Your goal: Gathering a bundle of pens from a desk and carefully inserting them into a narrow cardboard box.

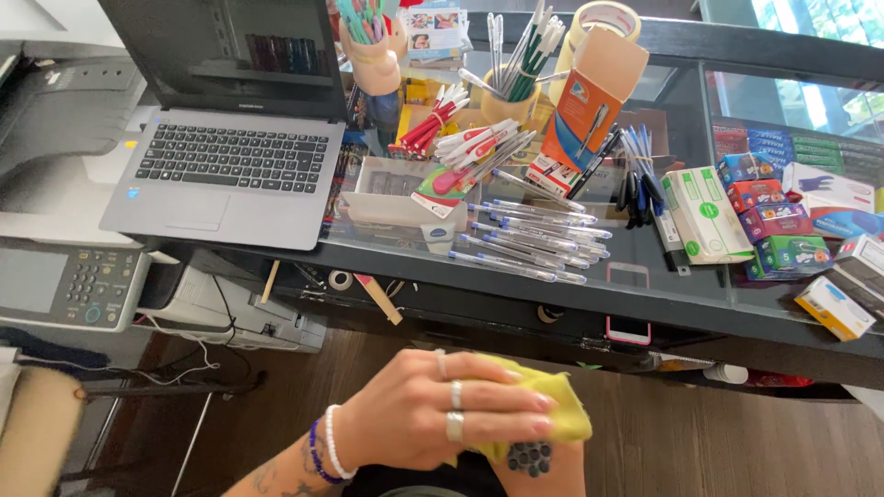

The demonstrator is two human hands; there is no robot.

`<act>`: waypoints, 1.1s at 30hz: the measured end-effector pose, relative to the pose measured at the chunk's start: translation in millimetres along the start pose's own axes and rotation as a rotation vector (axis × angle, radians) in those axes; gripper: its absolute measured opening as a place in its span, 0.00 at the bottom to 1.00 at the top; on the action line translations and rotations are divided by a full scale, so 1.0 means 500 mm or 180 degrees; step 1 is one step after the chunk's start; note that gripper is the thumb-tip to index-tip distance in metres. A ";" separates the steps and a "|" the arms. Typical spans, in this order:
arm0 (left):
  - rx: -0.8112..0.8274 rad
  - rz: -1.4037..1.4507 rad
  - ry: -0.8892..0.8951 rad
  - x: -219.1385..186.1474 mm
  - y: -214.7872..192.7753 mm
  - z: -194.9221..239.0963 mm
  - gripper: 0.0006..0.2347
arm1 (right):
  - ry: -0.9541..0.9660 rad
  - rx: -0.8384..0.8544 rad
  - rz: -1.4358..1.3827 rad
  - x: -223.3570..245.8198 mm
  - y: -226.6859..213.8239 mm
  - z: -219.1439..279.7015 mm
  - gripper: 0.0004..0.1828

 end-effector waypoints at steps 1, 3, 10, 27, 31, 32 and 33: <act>0.0000 0.0006 0.0009 0.009 -0.001 0.009 0.18 | 0.0002 -0.0010 0.0003 0.002 -0.003 0.000 0.11; -0.0075 -0.0372 -0.0148 0.031 -0.003 0.027 0.18 | 0.0149 0.0075 0.0000 0.000 -0.007 0.000 0.11; -0.0706 0.0294 -0.0849 0.020 -0.021 0.051 0.23 | -0.0459 0.0000 0.0209 0.041 -0.014 -0.011 0.13; -0.0200 -0.2024 -0.1056 0.158 -0.029 0.095 0.23 | -0.1066 -0.0310 0.0237 0.101 -0.033 -0.014 0.14; -0.0464 -0.2469 -0.1293 0.240 -0.049 0.134 0.18 | -0.1245 -0.0504 -0.0032 0.121 -0.039 -0.013 0.13; -0.0261 -0.2694 -0.1513 0.280 -0.039 0.154 0.19 | -0.1310 -0.0503 -0.0192 0.120 -0.040 -0.015 0.12; -0.0053 -0.2913 -0.1737 0.319 -0.027 0.175 0.24 | -0.1369 -0.0497 -0.0349 0.119 -0.041 -0.015 0.12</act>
Point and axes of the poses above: each hand's wrist, its own z-axis away from the middle knuckle, its own y-axis out of the palm, x = y × z, the point moved 5 cm from there along -z, towards the middle knuckle, and after that the axes turned 2 degrees about y, right-handed, at the moved point
